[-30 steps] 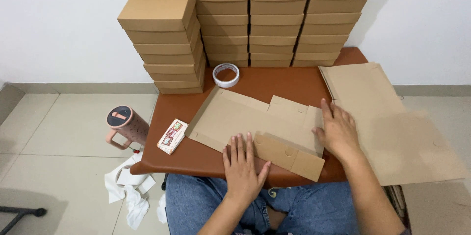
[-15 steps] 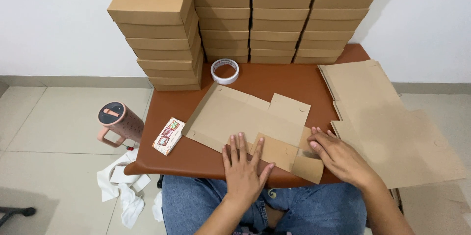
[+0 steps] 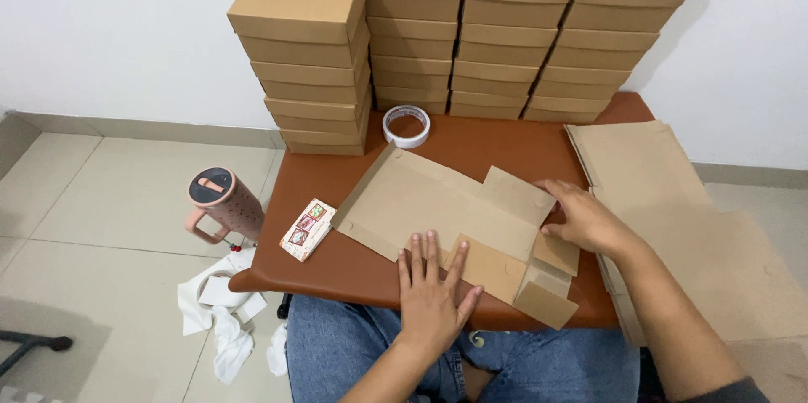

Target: Assembling cardboard boxes from flat sheets by folding and tucking flaps.

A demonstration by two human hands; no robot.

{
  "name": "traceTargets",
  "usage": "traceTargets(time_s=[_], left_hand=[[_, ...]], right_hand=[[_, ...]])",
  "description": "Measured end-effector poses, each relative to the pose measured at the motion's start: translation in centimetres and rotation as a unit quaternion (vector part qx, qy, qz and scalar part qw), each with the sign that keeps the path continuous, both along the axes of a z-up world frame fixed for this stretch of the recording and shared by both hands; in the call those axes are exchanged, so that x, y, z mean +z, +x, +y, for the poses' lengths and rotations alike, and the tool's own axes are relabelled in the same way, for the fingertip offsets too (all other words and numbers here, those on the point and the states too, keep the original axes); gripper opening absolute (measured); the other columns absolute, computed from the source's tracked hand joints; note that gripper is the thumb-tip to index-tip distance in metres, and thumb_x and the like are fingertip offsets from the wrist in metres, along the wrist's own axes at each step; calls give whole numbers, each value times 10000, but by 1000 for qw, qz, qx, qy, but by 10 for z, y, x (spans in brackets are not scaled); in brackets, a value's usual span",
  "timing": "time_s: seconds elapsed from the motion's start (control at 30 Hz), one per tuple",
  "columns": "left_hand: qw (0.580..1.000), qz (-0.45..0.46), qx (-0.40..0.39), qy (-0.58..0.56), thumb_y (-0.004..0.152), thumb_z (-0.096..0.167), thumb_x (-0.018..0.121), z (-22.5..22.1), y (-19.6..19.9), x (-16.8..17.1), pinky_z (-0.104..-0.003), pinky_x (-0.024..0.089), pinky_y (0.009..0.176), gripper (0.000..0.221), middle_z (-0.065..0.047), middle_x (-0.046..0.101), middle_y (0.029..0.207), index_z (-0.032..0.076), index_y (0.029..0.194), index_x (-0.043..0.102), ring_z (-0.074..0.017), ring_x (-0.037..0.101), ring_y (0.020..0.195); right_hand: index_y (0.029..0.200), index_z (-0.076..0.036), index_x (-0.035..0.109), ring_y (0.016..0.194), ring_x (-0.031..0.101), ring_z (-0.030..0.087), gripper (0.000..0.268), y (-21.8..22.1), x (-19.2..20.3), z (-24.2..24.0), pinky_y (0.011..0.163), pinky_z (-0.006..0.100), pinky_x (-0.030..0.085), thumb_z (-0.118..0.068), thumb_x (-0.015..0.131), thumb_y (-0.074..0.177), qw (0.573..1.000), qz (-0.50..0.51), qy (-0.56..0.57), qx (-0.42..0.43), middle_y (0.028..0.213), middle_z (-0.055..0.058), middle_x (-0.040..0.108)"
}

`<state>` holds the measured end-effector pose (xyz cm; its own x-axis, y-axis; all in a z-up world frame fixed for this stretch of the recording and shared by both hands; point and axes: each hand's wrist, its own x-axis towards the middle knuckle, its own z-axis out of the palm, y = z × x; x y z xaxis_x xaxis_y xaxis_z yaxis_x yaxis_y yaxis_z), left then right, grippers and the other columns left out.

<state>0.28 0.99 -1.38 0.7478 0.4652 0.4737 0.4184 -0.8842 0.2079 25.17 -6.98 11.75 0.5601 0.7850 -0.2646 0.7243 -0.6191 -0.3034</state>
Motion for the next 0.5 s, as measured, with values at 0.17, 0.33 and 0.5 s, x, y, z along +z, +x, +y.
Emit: traceTargets(time_s=[0.17, 0.33, 0.5], left_hand=[[1000, 5, 6, -1, 982, 569, 438, -1, 0, 1, -676, 129, 1124, 728, -364, 234, 1572, 150, 1573, 367, -563, 148, 1461], [1000, -16, -2, -6, 949, 546, 515, -1, 0, 2, -679, 125, 1128, 737, -372, 210, 1581, 134, 1550, 411, -570, 150, 1460], [1000, -9, 2, -1, 967, 569, 459, -1, 1, -2, -688, 109, 1131, 727, -374, 197, 1585, 146, 1556, 402, -572, 123, 1466]], right_hand=[[1108, -182, 704, 1229, 637, 193, 364, -6, -25, -23, 1042, 406, 544, -54, 644, 773, 994, 30, 71, 78, 1392, -49, 608], [1525, -365, 332, 1556, 112, 282, 882, -18, -37, -25, 1224, 648, 207, -781, 381, 749, 989, 56, -92, 102, 1680, -174, 173], [1489, -162, 415, 1536, 153, 230, 729, -29, -48, 2, 1263, 463, 115, -618, 249, 946, 982, 32, -15, 185, 1659, -30, 228]])
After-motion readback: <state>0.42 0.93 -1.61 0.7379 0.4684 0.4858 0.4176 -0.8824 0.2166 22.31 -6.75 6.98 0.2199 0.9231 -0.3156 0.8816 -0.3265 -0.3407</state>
